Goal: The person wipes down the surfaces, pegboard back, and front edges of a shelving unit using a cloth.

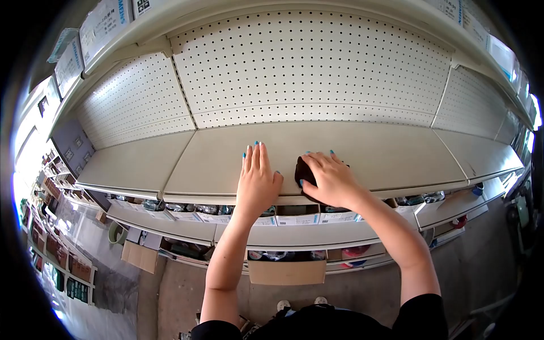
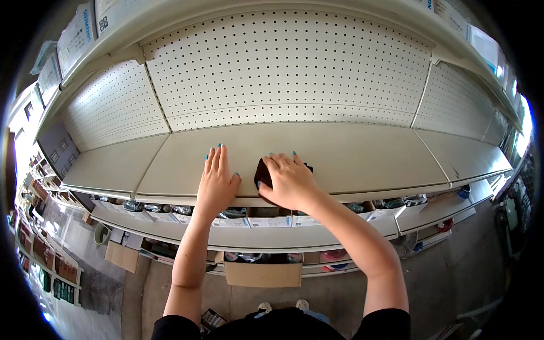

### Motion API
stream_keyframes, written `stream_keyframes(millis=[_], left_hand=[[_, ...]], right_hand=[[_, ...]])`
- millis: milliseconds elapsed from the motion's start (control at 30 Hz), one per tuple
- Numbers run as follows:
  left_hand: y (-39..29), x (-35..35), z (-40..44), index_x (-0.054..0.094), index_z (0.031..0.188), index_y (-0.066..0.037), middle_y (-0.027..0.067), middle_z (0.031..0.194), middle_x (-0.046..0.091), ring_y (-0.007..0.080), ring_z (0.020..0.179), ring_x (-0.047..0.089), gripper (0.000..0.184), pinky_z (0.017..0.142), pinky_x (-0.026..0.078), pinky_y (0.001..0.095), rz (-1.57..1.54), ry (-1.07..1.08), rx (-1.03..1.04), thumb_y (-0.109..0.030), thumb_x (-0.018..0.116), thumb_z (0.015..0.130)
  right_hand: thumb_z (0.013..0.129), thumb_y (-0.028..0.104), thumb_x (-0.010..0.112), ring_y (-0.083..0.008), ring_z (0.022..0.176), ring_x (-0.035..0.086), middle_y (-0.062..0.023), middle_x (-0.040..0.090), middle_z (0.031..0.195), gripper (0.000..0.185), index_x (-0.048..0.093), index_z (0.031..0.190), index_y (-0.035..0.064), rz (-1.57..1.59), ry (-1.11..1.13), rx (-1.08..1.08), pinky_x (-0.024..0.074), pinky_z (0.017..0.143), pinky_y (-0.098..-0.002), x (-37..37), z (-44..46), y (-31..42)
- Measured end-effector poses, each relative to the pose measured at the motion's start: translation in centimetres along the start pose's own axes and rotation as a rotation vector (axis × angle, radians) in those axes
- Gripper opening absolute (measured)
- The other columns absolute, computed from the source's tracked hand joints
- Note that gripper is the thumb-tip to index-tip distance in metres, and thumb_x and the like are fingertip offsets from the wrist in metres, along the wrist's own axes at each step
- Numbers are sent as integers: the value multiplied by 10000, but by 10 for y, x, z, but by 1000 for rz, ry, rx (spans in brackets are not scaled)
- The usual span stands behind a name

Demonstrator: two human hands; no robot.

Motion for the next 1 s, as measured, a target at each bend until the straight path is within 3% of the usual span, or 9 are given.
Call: stream_keyframes(millis=[233, 267, 400, 533, 600, 700, 900, 1000], left_hand=[[-1, -3, 1, 296, 1373, 67, 261, 1390, 367, 412, 1337, 289, 580, 1122, 222, 460, -3, -45, 32, -139, 409, 843], [-1, -3, 1, 301, 1370, 67, 263, 1386, 371, 414, 1335, 293, 577, 1121, 223, 461, -17, -59, 32, -135, 409, 840], [-2, -11, 3, 348, 1321, 79, 288, 1339, 401, 461, 1293, 327, 528, 1088, 267, 493, -130, -125, 30, -94, 418, 826], [-2, -13, 1, 368, 1295, 74, 291, 1320, 414, 483, 1275, 335, 495, 1075, 276, 514, -233, -197, 27, -80, 421, 828], [-1, -14, 3, 370, 1295, 72, 289, 1317, 417, 480, 1275, 337, 492, 1075, 273, 517, -257, -212, 25, -83, 424, 831], [0, -13, 2, 383, 1294, 58, 277, 1317, 427, 468, 1280, 338, 487, 1079, 262, 521, -225, -187, 4, -105, 439, 839], [3, -9, 0, 402, 1287, 37, 264, 1331, 420, 453, 1289, 333, 475, 1085, 255, 519, -108, -141, 26, -166, 455, 861], [-1, -12, -1, 410, 1283, 24, 259, 1341, 409, 444, 1295, 329, 472, 1086, 256, 516, -48, -117, 51, -177, 472, 860]], right_hand=[[908, 413, 402, -317, 1315, 368, -215, 429, 1372, 633, 355, 1354, -34, -38, 155, 230, 245, 1117, -458, 14, 58, -54], [899, 407, 396, -307, 1312, 371, -196, 438, 1366, 610, 362, 1356, 4, -33, 199, 249, 247, 1114, -458, 15, 68, -56], [886, 409, 418, -301, 1326, 349, -137, 400, 1414, 581, 376, 1364, 81, -14, 246, 190, 231, 1117, -470, 17, 84, -50], [881, 428, 447, -302, 1361, 292, -132, 356, 1448, 622, 360, 1380, 68, 2, 204, -72, 188, 1135, -458, 17, 69, -19], [864, 430, 496, -312, 1347, 319, -137, 371, 1439, 660, 350, 1396, 69, 72, 238, -198, 187, 1138, -460, 5, 52, 12], [850, 405, 528, -326, 1311, 372, -130, 423, 1400, 590, 458, 1313, 47, 97, 141, -325, 238, 1119, -487, 8, 33, 40], [829, 410, 537, -312, 1292, 397, -120, 468, 1353, 566, 496, 1289, 84, 137, -32, -235, 252, 1111, -500, 7, 6, 10], [817, 406, 544, -298, 1307, 379, -113, 451, 1366, 593, 456, 1323, 108, 98, 19, -119, 238, 1115, -508, -8, -14, -25]])
Point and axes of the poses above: each hand's wrist, its own z-axis towards the middle knuckle, its own x-axis out of the palm, y = z × x, the point moved 2 cm from there along z, towards the middle knuckle
